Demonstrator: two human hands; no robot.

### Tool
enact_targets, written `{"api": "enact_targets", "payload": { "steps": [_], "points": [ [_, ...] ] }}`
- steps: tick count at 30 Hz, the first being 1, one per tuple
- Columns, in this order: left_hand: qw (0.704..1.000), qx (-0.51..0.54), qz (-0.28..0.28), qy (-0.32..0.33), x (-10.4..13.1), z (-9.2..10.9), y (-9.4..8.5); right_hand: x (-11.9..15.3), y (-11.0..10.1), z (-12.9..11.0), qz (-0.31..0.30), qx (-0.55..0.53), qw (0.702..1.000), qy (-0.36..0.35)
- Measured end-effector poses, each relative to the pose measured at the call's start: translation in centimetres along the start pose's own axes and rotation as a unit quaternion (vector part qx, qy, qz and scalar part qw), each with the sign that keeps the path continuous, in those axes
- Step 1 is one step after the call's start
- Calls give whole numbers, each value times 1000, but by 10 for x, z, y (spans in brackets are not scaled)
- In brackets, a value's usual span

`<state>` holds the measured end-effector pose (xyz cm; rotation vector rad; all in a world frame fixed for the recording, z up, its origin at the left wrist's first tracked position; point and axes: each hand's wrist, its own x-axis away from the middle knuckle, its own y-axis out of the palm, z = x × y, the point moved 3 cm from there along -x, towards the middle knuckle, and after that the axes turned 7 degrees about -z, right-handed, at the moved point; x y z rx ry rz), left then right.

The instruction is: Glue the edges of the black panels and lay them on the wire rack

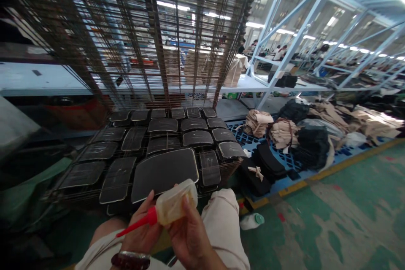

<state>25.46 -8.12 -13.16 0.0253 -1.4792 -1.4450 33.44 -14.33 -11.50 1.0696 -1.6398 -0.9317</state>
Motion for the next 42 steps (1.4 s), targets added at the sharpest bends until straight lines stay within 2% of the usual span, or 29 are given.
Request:
{"api": "enact_targets", "payload": {
  "steps": [3,5,7,8,10,11,13,14,15,17,18,19,21,23,24,29,32,35,38,42],
  "points": [
    [996,-61,-58,29,14,0,-16,3,2,-14,0,17,1000,-10],
    [986,-144,-83,5,25,8,-38,7,3,-29,-3,36,999,-8],
    [965,-258,-37,-34,33,29,-67,11,3,-48,-11,60,998,6],
    [948,-318,11,-33,36,46,-81,13,4,-58,-16,74,997,13],
    [916,-388,90,37,42,90,-93,16,3,-76,-26,107,993,36],
    [905,-404,106,78,45,112,-90,17,3,-83,-34,125,990,52],
    [901,-398,94,147,50,146,-64,17,3,-94,-55,167,981,82],
    [910,-374,86,156,52,156,-46,16,5,-97,-66,188,975,95],
    [924,-351,78,130,53,161,-26,14,7,-98,-76,207,969,108],
    [945,-313,42,82,53,159,14,11,15,-98,-96,239,958,128],
    [944,-324,16,56,51,154,32,9,19,-97,-106,251,952,140],
    [934,-354,-20,33,48,148,47,8,24,-94,-116,261,946,154],
    [892,-440,-104,-3,41,134,66,6,33,-90,-131,274,937,174],
    [848,-504,-166,-13,33,125,71,5,38,-90,-135,281,934,172],
    [835,-518,-185,-11,30,123,70,6,40,-92,-132,284,936,161],
    [818,-524,-236,-24,34,134,61,12,50,-129,-103,305,946,43],
    [799,-545,-249,-46,44,140,57,14,69,-157,-113,329,935,-66],
    [777,-572,-253,-67,50,142,51,12,87,-173,-129,367,910,-144],
    [759,-596,-251,-77,50,144,43,8,97,-176,-140,388,894,-176],
    [752,-607,-243,-86,48,148,34,6,98,-173,-155,403,884,-180]
  ]
}}
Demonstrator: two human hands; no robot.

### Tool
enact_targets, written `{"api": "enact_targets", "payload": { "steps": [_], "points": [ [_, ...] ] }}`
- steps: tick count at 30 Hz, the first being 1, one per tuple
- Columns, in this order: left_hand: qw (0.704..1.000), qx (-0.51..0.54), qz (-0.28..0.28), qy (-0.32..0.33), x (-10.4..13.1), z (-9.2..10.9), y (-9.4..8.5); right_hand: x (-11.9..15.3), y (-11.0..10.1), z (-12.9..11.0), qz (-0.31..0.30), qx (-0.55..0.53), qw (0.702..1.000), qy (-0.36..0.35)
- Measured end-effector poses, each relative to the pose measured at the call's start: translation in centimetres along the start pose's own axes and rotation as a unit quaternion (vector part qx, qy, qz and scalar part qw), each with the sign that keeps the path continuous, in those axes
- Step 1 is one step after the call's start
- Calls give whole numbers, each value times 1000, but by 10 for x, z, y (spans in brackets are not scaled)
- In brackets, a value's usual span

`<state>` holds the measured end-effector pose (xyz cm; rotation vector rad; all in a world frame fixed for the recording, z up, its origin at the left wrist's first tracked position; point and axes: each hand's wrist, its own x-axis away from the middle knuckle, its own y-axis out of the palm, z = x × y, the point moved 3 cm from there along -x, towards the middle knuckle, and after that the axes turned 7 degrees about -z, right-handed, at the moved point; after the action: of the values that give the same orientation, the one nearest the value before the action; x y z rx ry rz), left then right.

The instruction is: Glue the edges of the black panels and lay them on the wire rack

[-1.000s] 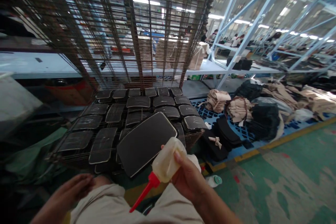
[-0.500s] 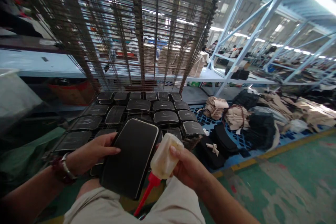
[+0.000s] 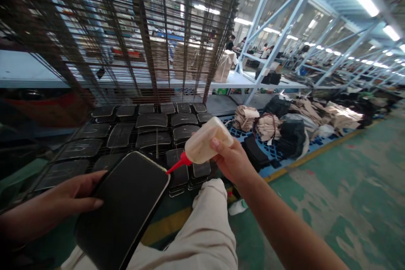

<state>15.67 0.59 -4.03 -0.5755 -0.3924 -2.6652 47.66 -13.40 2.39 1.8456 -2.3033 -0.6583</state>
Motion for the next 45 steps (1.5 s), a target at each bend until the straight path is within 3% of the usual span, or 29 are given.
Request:
{"api": "enact_targets", "payload": {
  "steps": [7,12,17,25,31,45],
  "points": [
    [1000,20,21,4,0,-7,-7,9,-5,12,24,-18,1000,5],
    [998,53,22,4,-2,-8,-4,9,-7,20,93,-50,994,-35],
    [996,86,14,2,-4,-4,0,10,-11,29,134,-47,989,-31],
    [991,128,22,-17,-9,5,8,20,-7,41,134,-68,988,-27],
    [988,139,60,-42,-10,13,13,31,2,51,114,-93,989,-3],
    [977,182,99,-48,-17,10,13,59,13,70,76,-91,991,56]
  ]
}}
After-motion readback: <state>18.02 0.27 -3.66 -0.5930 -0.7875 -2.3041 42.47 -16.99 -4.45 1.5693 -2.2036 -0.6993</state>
